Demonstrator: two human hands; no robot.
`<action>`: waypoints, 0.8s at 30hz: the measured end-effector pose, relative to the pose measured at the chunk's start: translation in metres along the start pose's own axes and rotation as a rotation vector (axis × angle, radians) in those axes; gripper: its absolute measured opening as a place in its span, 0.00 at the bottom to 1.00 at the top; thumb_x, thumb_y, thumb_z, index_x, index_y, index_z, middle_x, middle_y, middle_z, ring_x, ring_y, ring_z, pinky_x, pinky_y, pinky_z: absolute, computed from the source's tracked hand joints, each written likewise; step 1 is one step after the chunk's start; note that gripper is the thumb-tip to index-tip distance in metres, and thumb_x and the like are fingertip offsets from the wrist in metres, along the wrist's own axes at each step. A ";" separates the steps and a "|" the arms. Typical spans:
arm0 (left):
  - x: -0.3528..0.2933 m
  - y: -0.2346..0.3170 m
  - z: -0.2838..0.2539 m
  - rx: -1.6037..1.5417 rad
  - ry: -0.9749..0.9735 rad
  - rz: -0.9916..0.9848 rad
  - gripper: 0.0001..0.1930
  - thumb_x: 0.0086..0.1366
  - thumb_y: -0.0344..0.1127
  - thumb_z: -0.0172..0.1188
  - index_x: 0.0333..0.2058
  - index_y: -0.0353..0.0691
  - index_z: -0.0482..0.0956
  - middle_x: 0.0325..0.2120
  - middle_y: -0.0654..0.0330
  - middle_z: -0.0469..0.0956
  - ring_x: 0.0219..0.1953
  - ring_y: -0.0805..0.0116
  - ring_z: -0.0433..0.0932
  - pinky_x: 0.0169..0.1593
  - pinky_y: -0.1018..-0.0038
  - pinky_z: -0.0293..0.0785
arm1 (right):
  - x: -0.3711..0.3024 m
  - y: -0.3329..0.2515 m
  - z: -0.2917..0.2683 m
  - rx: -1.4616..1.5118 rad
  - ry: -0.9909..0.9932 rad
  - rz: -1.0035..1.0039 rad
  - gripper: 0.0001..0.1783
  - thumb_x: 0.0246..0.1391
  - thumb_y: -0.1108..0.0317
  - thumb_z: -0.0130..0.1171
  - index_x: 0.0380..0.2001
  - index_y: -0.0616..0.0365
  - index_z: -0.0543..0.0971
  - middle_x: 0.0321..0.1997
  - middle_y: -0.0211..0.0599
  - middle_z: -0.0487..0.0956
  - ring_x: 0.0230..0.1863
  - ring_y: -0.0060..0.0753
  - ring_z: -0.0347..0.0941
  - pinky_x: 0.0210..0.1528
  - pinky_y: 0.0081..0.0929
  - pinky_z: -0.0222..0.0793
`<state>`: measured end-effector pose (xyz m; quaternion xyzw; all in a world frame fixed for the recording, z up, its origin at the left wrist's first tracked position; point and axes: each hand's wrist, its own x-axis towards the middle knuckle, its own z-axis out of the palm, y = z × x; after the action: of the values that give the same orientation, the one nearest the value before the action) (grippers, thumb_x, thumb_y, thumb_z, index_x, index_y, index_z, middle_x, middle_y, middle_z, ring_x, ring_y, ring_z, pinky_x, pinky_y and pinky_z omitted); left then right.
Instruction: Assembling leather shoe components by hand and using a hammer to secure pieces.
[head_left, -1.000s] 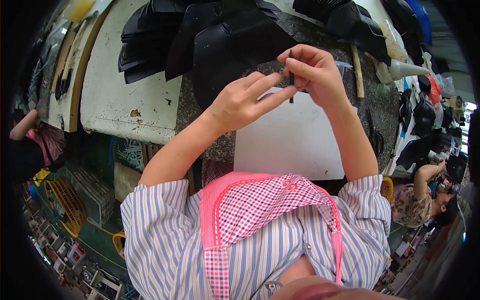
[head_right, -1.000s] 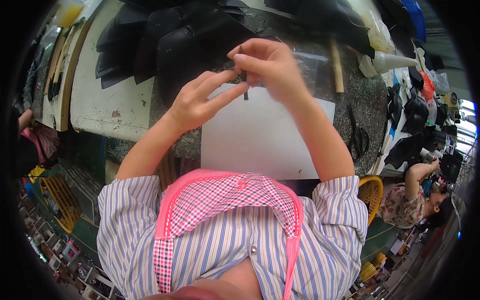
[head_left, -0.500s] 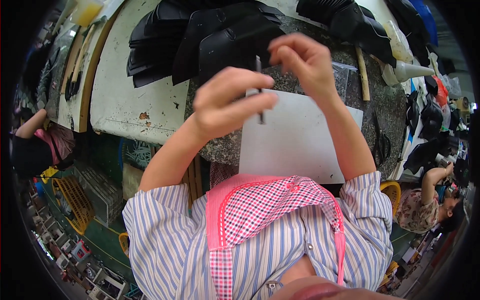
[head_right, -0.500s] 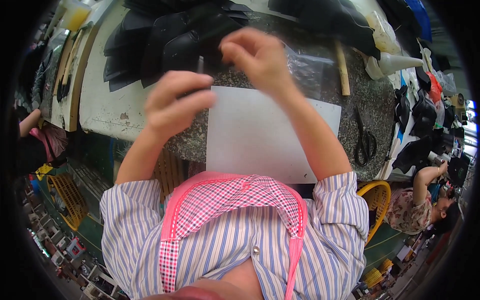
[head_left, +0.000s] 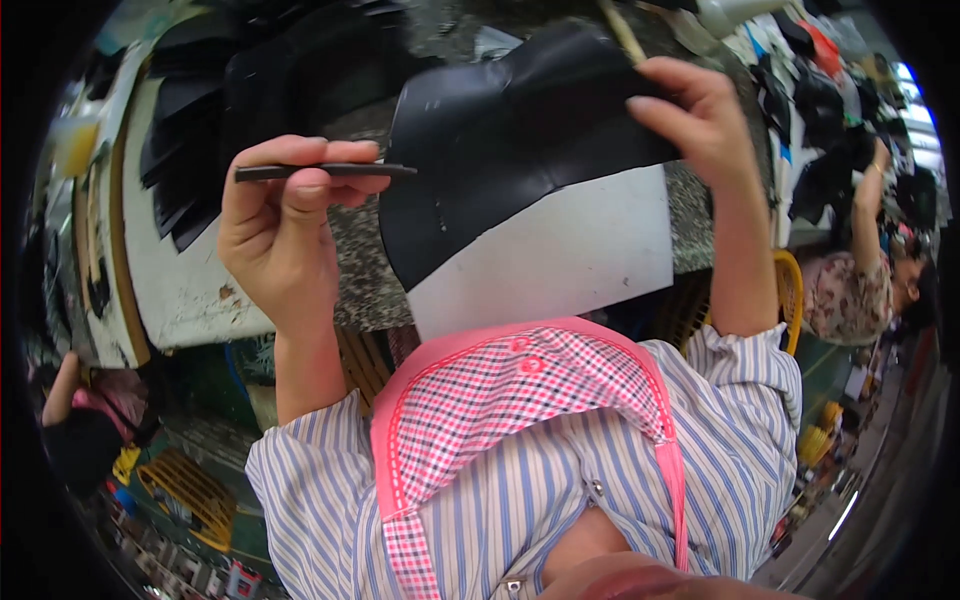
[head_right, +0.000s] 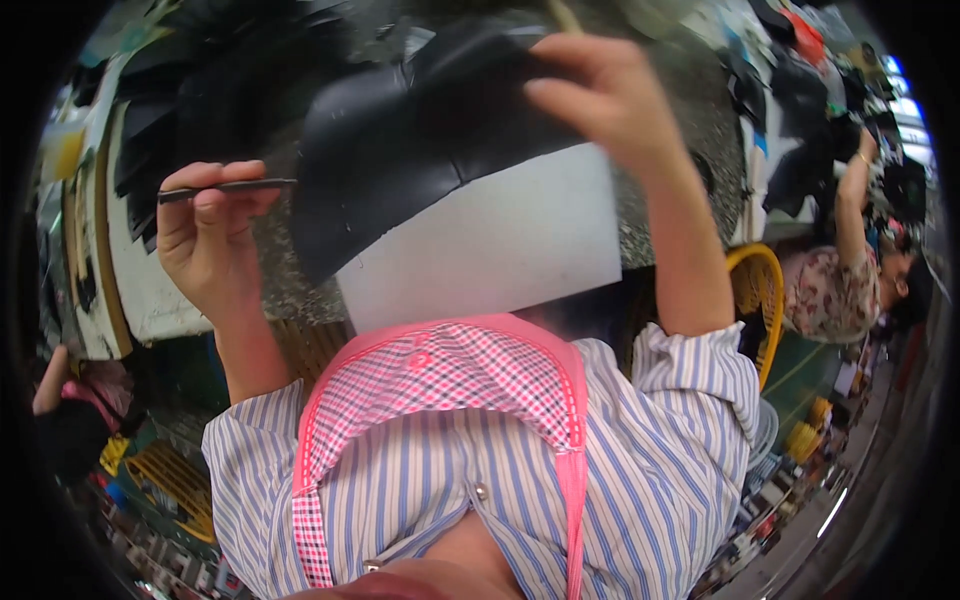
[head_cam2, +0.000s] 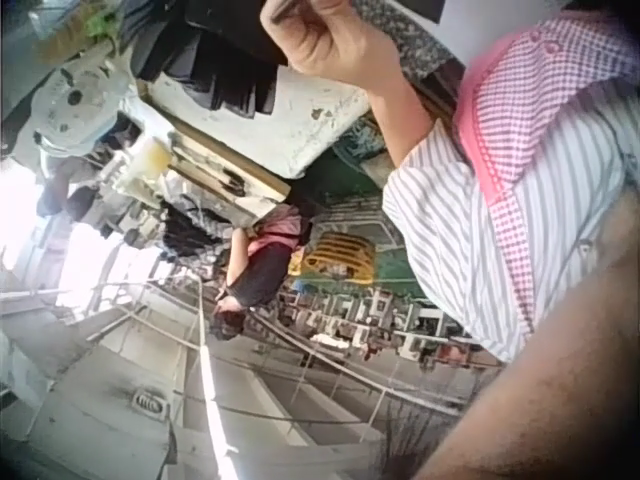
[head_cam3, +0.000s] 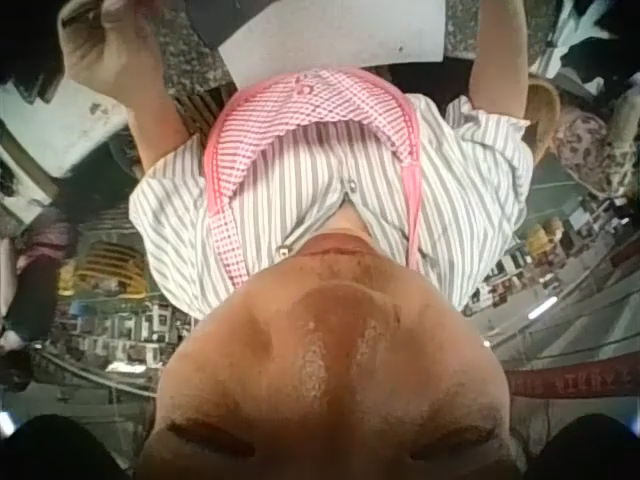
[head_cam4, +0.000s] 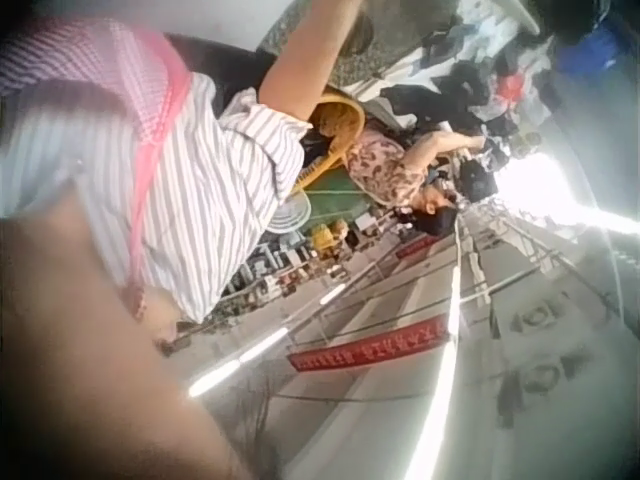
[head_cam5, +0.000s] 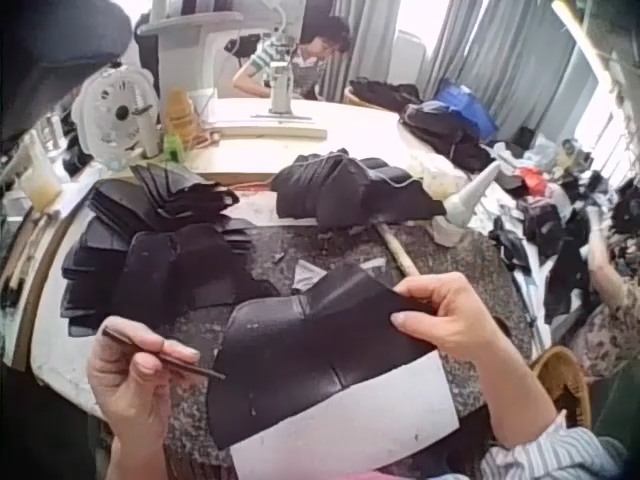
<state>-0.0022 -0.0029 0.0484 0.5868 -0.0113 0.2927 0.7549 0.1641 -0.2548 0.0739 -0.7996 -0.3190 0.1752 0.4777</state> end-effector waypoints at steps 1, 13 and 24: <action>0.000 -0.006 0.008 0.070 -0.078 -0.054 0.09 0.59 0.32 0.52 0.34 0.32 0.68 0.30 0.48 0.76 0.27 0.66 0.77 0.30 0.82 0.71 | -0.009 0.013 0.002 -0.234 -0.004 0.030 0.18 0.42 0.73 0.58 0.39 0.66 0.72 0.29 0.30 0.74 0.29 0.18 0.69 0.34 0.15 0.64; -0.044 -0.064 0.035 0.389 -0.228 -0.442 0.09 0.63 0.37 0.44 0.31 0.37 0.64 0.25 0.59 0.76 0.27 0.77 0.73 0.34 0.82 0.68 | -0.044 0.163 -0.068 -0.898 0.417 -0.029 0.27 0.40 0.52 0.60 0.43 0.53 0.71 0.34 0.36 0.73 0.40 0.38 0.67 0.43 0.31 0.61; 0.001 -0.086 0.033 0.770 -0.182 -0.234 0.11 0.56 0.38 0.54 0.29 0.35 0.70 0.34 0.52 0.73 0.39 0.57 0.71 0.43 0.73 0.64 | 0.086 0.117 -0.049 -0.905 0.215 0.150 0.13 0.34 0.63 0.53 0.22 0.64 0.75 0.20 0.40 0.76 0.18 0.33 0.72 0.27 0.28 0.67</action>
<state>0.0482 -0.0441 -0.0166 0.8472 0.0988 0.1347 0.5043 0.2955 -0.2682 -0.0027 -0.9619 -0.2534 -0.0311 0.0974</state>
